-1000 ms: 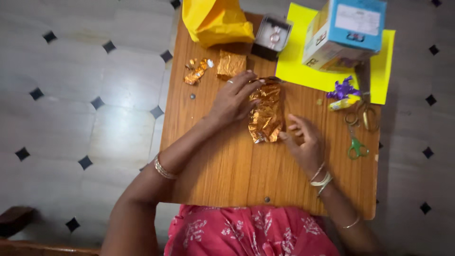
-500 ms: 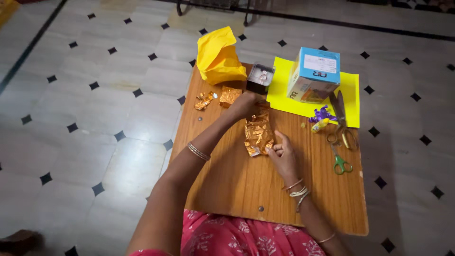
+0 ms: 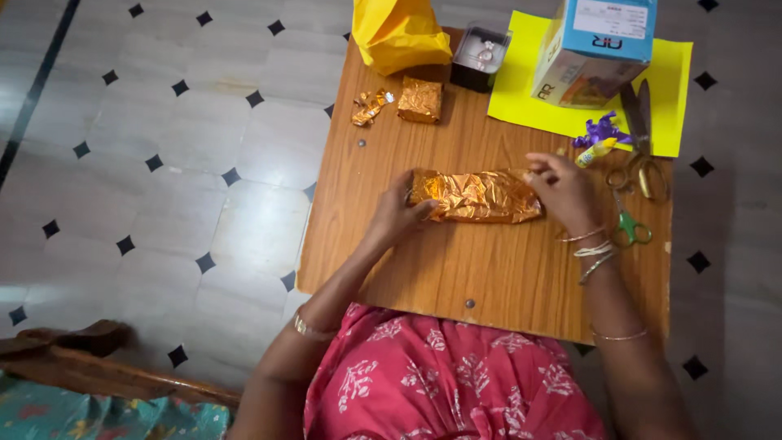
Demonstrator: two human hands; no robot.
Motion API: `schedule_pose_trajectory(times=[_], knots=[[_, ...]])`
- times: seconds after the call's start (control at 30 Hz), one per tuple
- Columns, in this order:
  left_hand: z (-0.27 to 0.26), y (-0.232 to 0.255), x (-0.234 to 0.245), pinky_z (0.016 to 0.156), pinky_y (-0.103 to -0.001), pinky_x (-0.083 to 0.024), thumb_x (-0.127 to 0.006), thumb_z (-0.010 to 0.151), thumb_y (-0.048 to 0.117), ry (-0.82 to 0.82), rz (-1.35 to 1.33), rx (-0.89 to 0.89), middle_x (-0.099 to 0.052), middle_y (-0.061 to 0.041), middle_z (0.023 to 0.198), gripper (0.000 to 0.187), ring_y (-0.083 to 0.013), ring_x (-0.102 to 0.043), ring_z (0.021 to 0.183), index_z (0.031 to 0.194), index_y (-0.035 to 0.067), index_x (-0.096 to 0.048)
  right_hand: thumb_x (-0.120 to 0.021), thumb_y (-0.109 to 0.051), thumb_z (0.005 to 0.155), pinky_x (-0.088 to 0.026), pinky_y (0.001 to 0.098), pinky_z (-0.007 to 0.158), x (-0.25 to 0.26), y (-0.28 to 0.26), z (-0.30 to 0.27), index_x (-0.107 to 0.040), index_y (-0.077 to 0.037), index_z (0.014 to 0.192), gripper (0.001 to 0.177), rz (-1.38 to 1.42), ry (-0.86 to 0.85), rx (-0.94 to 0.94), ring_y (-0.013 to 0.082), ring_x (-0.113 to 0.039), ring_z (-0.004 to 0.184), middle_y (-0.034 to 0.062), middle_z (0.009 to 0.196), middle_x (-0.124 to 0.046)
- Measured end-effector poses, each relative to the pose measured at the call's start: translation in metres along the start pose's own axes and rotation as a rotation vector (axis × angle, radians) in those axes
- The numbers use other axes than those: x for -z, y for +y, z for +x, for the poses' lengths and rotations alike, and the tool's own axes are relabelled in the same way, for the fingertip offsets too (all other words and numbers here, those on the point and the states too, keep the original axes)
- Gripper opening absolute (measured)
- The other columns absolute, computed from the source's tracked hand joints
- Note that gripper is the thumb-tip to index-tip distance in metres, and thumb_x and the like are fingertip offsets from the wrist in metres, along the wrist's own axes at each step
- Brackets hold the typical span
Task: The person wraps a small rectangular item with gold foil on a wooden table. They fold and crease the foil around the item, then unwrap it and place it back on the table.
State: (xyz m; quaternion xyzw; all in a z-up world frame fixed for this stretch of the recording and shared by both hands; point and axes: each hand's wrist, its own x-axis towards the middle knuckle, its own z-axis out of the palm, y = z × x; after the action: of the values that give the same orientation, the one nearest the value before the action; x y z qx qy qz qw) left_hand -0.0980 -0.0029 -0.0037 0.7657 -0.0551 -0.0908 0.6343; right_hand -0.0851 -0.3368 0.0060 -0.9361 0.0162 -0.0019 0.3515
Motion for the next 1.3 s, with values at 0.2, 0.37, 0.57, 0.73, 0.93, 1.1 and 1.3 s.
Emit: schedule_pose_trajectory(times=[0.2, 0.37, 0.57, 0.73, 0.93, 1.1, 1.3], knots=[[-0.033, 0.053, 0.031, 0.091, -0.045, -0.055, -0.083, 0.088, 0.018, 0.284, 0.604, -0.414, -0.067, -0.013, 0.120, 0.054, -0.0340, -0.066, 0.111, 0.136, 0.008, -0.060, -0.073, -0.021, 0.105, -0.052, 0.0240, 0.061, 0.028, 0.000, -0.051, -0.077, -0.011, 0.114, 0.014, 0.086, 0.203, -0.036, 0.0124, -0.066, 0.076, 0.0052, 0.097, -0.076], [-0.030, 0.059, 0.015, 0.101, -0.058, -0.042, -0.084, 0.073, 0.026, 0.054, 0.839, -0.624, -0.063, -0.016, 0.130, 0.052, -0.0385, -0.051, 0.130, 0.120, 0.012, -0.067, -0.077, -0.019, 0.095, -0.057, 0.0268, 0.060, 0.011, -0.011, -0.080, -0.080, -0.009, 0.107, 0.016, -0.039, 0.139, 0.080, 0.0135, -0.067, 0.073, 0.0063, 0.096, -0.075], [-0.013, 0.045, 0.003, 0.108, -0.071, -0.029, -0.082, 0.074, 0.028, 0.080, 0.986, -0.542, -0.067, -0.006, 0.129, 0.044, -0.0369, -0.049, 0.135, 0.115, 0.015, -0.072, -0.079, -0.018, 0.090, -0.060, 0.0321, 0.069, 0.001, -0.047, -0.067, -0.073, 0.000, 0.114, 0.030, -0.065, 0.171, 0.207, 0.0251, -0.065, 0.100, 0.0138, 0.108, -0.069], [0.005, 0.039, 0.007, 0.112, -0.074, -0.026, -0.075, 0.086, 0.021, 0.196, 0.935, -0.615, -0.072, -0.003, 0.113, 0.008, -0.0348, -0.057, 0.127, 0.087, 0.014, -0.071, -0.076, -0.010, 0.089, -0.051, 0.0429, 0.095, 0.003, -0.058, -0.055, -0.072, -0.002, 0.120, 0.033, -0.098, 0.196, 0.312, 0.0318, -0.063, 0.107, 0.0140, 0.115, -0.070], [0.070, 0.052, 0.016, 0.110, -0.075, -0.025, -0.071, 0.086, 0.014, 0.336, 1.002, -0.602, -0.071, -0.006, 0.107, 0.003, -0.0340, -0.058, 0.123, 0.083, 0.012, -0.071, -0.080, -0.017, 0.089, -0.050, 0.0411, 0.100, -0.001, -0.061, -0.048, -0.079, -0.013, 0.113, 0.024, -0.234, 0.254, 0.257, 0.0302, -0.057, 0.116, 0.0080, 0.121, -0.071], [0.078, 0.074, 0.017, 0.110, -0.069, -0.029, -0.070, 0.087, 0.014, 0.428, 1.064, -0.670, -0.069, -0.013, 0.111, 0.010, -0.0346, -0.056, 0.123, 0.096, 0.012, -0.072, -0.083, -0.018, 0.082, -0.050, 0.0417, 0.099, 0.009, -0.071, -0.060, -0.081, -0.015, 0.103, 0.022, -0.273, 0.194, 0.360, 0.0307, -0.055, 0.114, 0.0084, 0.120, -0.071], [0.009, 0.069, -0.004, 0.082, -0.044, -0.053, -0.074, 0.094, 0.010, 0.082, 0.736, -1.010, -0.063, -0.007, 0.092, 0.009, -0.0264, -0.065, 0.091, 0.097, 0.009, -0.065, -0.078, -0.010, 0.090, -0.053, 0.0400, 0.101, 0.009, -0.096, -0.058, -0.075, -0.007, 0.118, 0.028, -0.095, 0.070, 0.412, 0.0259, -0.064, 0.114, 0.0079, 0.120, -0.071]])
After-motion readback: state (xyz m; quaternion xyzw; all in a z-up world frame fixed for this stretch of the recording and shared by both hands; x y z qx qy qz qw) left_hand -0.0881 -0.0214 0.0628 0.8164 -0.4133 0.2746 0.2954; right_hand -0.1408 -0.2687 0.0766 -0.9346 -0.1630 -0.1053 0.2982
